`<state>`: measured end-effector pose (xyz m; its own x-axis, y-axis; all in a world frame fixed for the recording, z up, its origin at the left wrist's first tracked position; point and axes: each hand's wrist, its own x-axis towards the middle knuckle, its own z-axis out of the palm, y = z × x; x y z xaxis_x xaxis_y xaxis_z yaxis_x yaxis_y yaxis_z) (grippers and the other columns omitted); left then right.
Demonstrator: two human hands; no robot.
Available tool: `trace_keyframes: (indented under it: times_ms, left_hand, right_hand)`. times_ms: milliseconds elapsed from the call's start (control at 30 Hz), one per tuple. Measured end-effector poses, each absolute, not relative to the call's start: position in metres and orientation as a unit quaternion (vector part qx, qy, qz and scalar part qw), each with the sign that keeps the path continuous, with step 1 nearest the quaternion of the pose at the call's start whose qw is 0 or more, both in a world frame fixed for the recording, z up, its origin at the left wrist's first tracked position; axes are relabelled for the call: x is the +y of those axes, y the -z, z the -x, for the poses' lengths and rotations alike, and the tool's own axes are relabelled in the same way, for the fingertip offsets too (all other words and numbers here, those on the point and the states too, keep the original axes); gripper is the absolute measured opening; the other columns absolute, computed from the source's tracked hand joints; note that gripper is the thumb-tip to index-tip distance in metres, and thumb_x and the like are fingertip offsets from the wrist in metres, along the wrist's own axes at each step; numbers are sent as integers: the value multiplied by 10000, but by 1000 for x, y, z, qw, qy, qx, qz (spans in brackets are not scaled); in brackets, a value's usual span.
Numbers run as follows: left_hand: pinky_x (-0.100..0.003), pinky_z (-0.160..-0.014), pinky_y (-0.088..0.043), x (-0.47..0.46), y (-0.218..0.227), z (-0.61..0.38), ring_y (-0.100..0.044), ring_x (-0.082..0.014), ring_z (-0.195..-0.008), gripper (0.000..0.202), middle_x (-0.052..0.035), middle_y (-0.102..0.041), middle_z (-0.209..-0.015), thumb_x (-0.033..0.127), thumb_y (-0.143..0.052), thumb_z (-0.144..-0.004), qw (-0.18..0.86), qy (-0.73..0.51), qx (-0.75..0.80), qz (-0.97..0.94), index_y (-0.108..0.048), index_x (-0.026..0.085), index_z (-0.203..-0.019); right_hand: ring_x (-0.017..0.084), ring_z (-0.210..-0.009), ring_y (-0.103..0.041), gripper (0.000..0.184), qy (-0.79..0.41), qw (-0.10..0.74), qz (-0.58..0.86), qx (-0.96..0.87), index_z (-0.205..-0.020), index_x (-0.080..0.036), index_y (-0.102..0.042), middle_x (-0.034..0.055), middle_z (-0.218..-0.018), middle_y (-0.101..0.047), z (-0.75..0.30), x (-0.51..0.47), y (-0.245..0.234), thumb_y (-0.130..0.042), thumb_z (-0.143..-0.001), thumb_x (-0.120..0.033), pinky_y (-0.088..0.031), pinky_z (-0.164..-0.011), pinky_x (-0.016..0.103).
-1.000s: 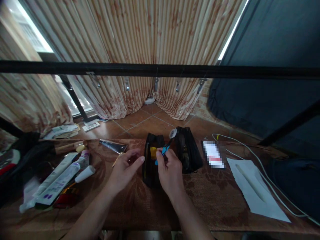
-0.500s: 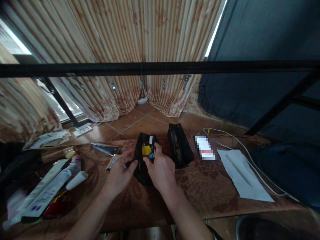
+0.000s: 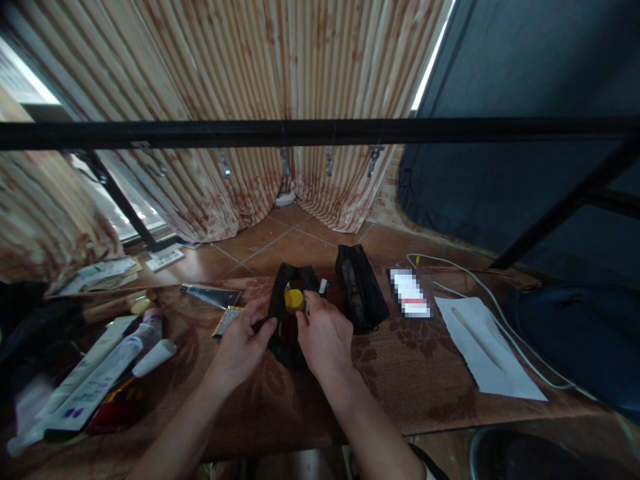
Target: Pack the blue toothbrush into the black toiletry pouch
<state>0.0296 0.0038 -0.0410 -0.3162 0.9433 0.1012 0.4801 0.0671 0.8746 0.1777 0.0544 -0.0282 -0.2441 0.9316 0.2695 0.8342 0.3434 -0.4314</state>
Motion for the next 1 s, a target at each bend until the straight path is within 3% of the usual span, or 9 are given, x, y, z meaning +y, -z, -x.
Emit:
trace_keyframes:
  times_ms: [133, 300, 533, 833, 1000]
  left_hand:
    - [-275, -603, -444, 4, 38, -30, -610, -163, -602, 391, -11, -674, -729, 264, -535, -860, 266, -436, 682, -523, -552, 148, -1232]
    - [-303, -683, -485, 4, 36, -31, -667, -199, -723, 365, -37, -702, -784, 255, -541, -852, 263, -441, 678, -525, -568, 139, -1197]
    - [-309, -731, -514, 5, 39, -31, -691, -210, -836, 349, -57, -724, -903, 268, -556, -850, 284, -472, 655, -518, -558, 159, -1181]
    - [-272, -594, -442, 4, 39, -30, -599, -158, -596, 383, -9, -670, -731, 263, -552, -859, 256, -429, 688, -526, -561, 149, -1225]
    - [-270, -600, -431, 4, 40, -31, -585, -153, -584, 390, 8, -652, -691, 265, -548, -861, 251, -424, 692, -528, -556, 153, -1235]
  right_hand:
    - [250, -926, -636, 229, -62, 320, 536, -779, -1097, -200, -654, 51, -931, -720, -182, 59, 29, -568, -888, -239, -450, -826, 371]
    - [308, -1076, -557, 362, -13, 382, 543, -748, -1217, -148, -597, 124, -1208, -643, -187, 65, 30, -591, -869, -250, -429, -909, 444]
    - [317, -1098, -543, 406, -45, 353, 542, -762, -1262, -113, -566, 159, -1220, -626, -183, 69, 39, -562, -886, -265, -438, -934, 472]
    - [307, -1194, -513, 439, -82, 343, 503, -789, -1340, -202, -561, 143, -1299, -570, -186, 72, 42, -511, -913, -285, -462, -975, 493]
    - [314, -1198, -514, 413, -88, 302, 495, -810, -1313, -222, -595, 143, -1341, -534, -187, 78, 44, -507, -918, -304, -469, -967, 496]
